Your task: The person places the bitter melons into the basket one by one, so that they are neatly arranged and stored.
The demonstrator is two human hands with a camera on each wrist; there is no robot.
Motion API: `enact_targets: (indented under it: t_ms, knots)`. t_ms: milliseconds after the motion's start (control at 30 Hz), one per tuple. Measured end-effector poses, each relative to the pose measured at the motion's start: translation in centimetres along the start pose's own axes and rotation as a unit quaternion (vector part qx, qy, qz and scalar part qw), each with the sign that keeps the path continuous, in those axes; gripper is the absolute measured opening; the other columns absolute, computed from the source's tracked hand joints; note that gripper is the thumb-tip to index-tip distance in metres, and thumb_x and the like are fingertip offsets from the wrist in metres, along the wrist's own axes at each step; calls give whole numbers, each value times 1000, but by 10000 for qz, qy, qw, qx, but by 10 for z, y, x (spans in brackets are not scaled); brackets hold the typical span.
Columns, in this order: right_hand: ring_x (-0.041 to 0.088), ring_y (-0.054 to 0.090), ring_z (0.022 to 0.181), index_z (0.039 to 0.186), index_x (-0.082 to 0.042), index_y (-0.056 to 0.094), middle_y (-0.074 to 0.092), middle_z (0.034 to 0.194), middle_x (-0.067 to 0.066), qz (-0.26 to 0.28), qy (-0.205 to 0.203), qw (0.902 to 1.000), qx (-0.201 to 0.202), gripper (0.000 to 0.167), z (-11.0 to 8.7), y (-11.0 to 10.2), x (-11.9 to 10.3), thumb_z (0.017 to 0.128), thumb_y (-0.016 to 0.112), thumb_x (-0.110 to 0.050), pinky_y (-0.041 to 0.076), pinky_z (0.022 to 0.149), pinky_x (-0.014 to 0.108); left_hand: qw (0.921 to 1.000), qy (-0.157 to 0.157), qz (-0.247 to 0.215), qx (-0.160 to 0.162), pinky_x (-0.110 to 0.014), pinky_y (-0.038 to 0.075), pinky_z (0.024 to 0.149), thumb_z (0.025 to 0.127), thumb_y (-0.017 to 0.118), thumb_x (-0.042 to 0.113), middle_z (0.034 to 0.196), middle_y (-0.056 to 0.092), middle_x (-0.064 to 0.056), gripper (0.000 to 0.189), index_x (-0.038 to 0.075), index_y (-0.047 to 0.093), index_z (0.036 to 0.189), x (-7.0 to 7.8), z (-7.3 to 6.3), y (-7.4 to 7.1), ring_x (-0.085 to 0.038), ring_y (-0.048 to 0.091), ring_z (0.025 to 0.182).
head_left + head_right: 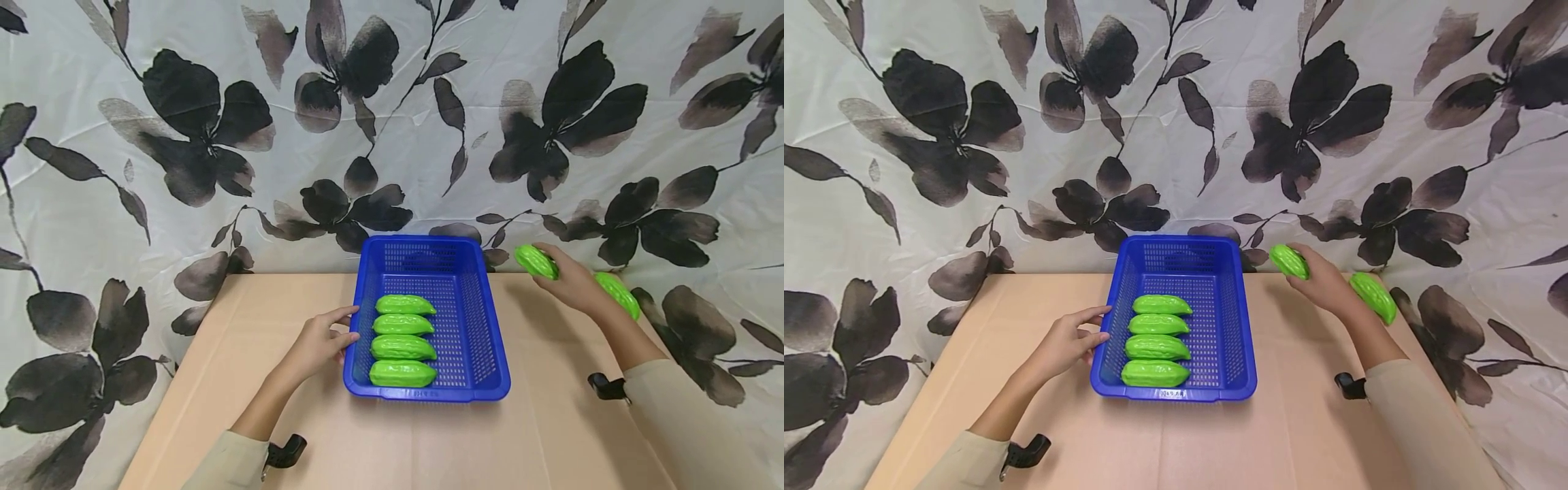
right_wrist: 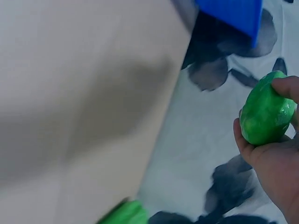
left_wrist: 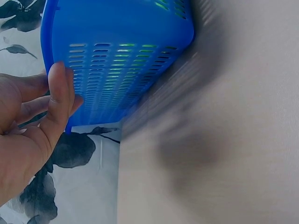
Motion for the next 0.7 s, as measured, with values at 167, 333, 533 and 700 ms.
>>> enact_targets:
  t_ms: [167,333,533,700]
  knots:
    - [43,55,118,160,-8,31,48,147,25,19,-209,9995,-251,70,14,0,-28,100,66,-15,53,95,61,10000,8,1,6,-59,62,60,96,70,0,123,64,-24,56,1,52,149,-1,0,0,-15,65,54]
    - [36,58,109,159,-12,32,55,137,21,44,-408,9984,-399,68,25,1,-52,100,65,-15,54,87,49,10000,11,6,-8,-58,62,60,96,70,0,123,63,-24,56,1,52,149,-1,0,0,-15,65,54]
    - [34,57,109,161,-12,30,57,134,20,209,-579,9951,-777,68,41,9,-82,101,62,-14,55,88,46,10000,-53,21,38,-60,62,60,96,70,1,122,64,-24,56,1,53,149,0,0,-1,-15,64,52]
    - [31,56,104,161,-10,32,59,128,18,142,-719,9930,-930,69,52,18,-103,98,62,-13,53,81,39,10000,-47,-9,19,-59,62,60,96,70,1,123,63,-25,56,1,52,150,0,0,0,-15,65,54]
Point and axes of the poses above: each hand's wrist, its own z-axis towards the middle knuckle, its own y-axis out of the palm, x = y × z, the point moved 5 cm from there along z, towards the middle knuckle
